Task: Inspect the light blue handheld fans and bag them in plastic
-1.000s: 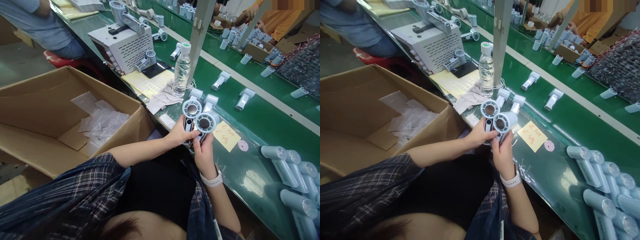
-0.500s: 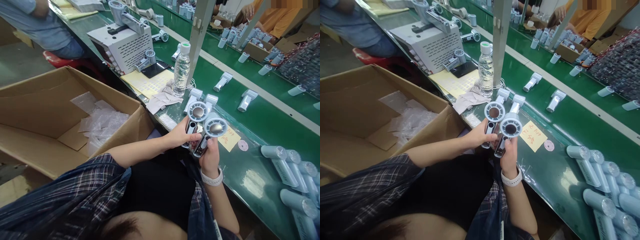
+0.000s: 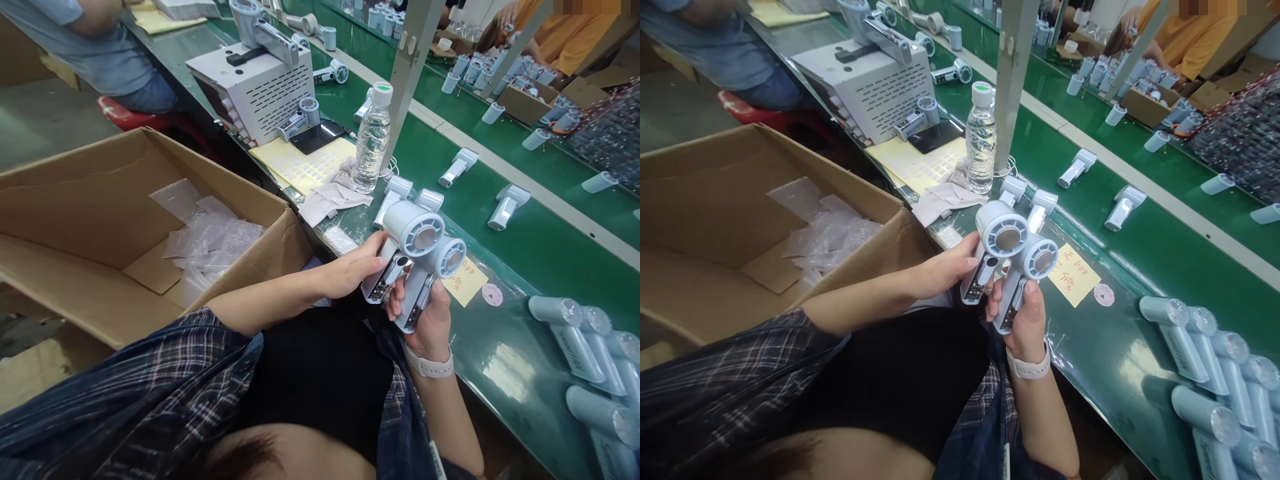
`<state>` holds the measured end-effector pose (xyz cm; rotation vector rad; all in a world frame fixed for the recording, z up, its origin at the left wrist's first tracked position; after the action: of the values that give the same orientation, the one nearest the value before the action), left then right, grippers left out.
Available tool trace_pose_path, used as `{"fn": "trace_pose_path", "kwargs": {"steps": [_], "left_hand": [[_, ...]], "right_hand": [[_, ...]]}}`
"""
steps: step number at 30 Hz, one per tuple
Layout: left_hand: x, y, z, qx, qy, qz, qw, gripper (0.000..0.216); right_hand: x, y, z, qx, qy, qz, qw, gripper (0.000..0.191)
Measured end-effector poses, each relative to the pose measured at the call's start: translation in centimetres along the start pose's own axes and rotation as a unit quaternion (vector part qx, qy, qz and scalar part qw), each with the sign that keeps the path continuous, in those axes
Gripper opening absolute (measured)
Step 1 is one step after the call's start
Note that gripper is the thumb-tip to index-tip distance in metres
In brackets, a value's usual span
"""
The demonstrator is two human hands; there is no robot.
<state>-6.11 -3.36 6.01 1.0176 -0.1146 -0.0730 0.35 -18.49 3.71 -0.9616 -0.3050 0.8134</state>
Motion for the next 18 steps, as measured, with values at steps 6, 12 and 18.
{"fn": "trace_pose_path", "kwargs": {"steps": [6,12,18], "left_hand": [[-0.2,0.5,-0.7,0.032,0.058,-0.007,0.998,0.057],[-0.2,0.6,-0.5,0.052,0.078,-0.020,0.995,0.061],[-0.6,1.2,-0.3,0.072,0.090,-0.006,0.993,0.056]], "right_hand": [[0.0,-0.9,-1.3,0.008,0.000,0.005,1.000,0.055],[-0.2,-1.0,-1.7,0.015,0.089,-0.036,0.995,0.051],[-0.9,-0.9,-1.3,0.016,0.107,-0.041,0.993,0.047]]}}
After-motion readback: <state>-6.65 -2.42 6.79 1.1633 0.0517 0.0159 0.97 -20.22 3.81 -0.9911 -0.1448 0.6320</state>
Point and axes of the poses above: each hand's wrist, its own x-axis towards the middle knuckle, its own z-axis out of the palm, y = z × x, the point moved 1 cm from there along x, towards the middle knuckle
